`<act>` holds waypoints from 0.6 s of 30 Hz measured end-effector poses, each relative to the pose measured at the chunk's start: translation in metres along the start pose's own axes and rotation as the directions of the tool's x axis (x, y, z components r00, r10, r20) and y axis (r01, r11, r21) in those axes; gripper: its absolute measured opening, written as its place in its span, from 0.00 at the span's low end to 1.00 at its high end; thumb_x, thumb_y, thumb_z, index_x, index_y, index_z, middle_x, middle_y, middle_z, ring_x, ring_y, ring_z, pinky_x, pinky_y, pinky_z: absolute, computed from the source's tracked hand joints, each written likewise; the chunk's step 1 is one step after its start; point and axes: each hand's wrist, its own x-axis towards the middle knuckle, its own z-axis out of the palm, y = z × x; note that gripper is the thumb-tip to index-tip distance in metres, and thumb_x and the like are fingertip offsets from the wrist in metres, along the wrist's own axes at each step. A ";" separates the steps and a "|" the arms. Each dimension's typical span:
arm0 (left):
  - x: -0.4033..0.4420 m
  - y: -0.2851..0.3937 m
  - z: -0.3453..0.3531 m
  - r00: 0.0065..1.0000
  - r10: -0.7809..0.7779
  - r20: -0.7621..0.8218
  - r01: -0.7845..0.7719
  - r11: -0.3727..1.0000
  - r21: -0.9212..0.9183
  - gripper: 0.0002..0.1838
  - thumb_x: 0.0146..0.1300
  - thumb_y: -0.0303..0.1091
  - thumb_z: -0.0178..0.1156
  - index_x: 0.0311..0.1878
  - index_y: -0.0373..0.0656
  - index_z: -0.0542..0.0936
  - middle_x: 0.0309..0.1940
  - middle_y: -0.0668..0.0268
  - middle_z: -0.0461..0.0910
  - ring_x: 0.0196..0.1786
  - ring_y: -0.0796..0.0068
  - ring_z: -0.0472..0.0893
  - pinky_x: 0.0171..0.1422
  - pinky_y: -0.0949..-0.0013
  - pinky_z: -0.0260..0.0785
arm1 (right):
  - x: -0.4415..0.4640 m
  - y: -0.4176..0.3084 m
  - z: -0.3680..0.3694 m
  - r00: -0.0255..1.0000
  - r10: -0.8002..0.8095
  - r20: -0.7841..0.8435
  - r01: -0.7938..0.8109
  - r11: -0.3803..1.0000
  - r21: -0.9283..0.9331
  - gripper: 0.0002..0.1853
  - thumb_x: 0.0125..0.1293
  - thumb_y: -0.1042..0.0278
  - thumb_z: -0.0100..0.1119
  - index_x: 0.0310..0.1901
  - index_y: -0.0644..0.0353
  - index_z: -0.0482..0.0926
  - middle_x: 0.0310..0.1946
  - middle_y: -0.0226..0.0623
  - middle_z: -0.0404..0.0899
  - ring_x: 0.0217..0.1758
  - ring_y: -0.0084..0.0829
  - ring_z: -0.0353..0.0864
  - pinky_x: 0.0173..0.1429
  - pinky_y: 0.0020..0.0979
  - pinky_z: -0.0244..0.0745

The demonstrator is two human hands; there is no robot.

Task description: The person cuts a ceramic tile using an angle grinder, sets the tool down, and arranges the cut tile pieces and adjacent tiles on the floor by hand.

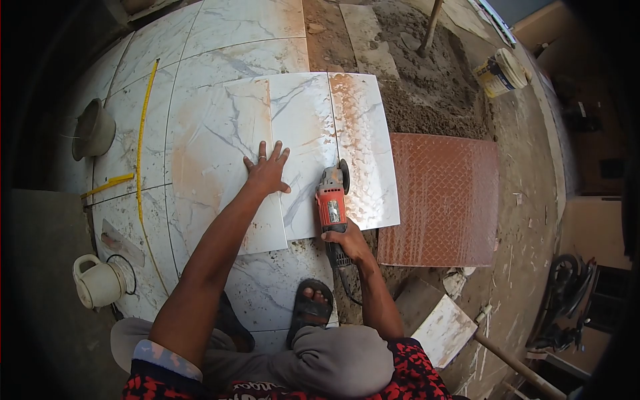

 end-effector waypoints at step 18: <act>-0.002 0.002 -0.003 1.000 -0.008 0.010 0.008 1.000 0.000 0.61 0.41 0.50 0.79 0.78 0.56 0.53 0.80 0.69 0.40 0.81 0.46 0.37 0.68 0.17 0.45 | -0.009 0.001 0.001 1.000 0.000 -0.012 0.000 1.000 -0.003 0.28 0.44 0.60 0.69 0.47 0.64 0.73 0.35 0.35 0.76 0.36 0.29 0.74 0.45 0.31 0.72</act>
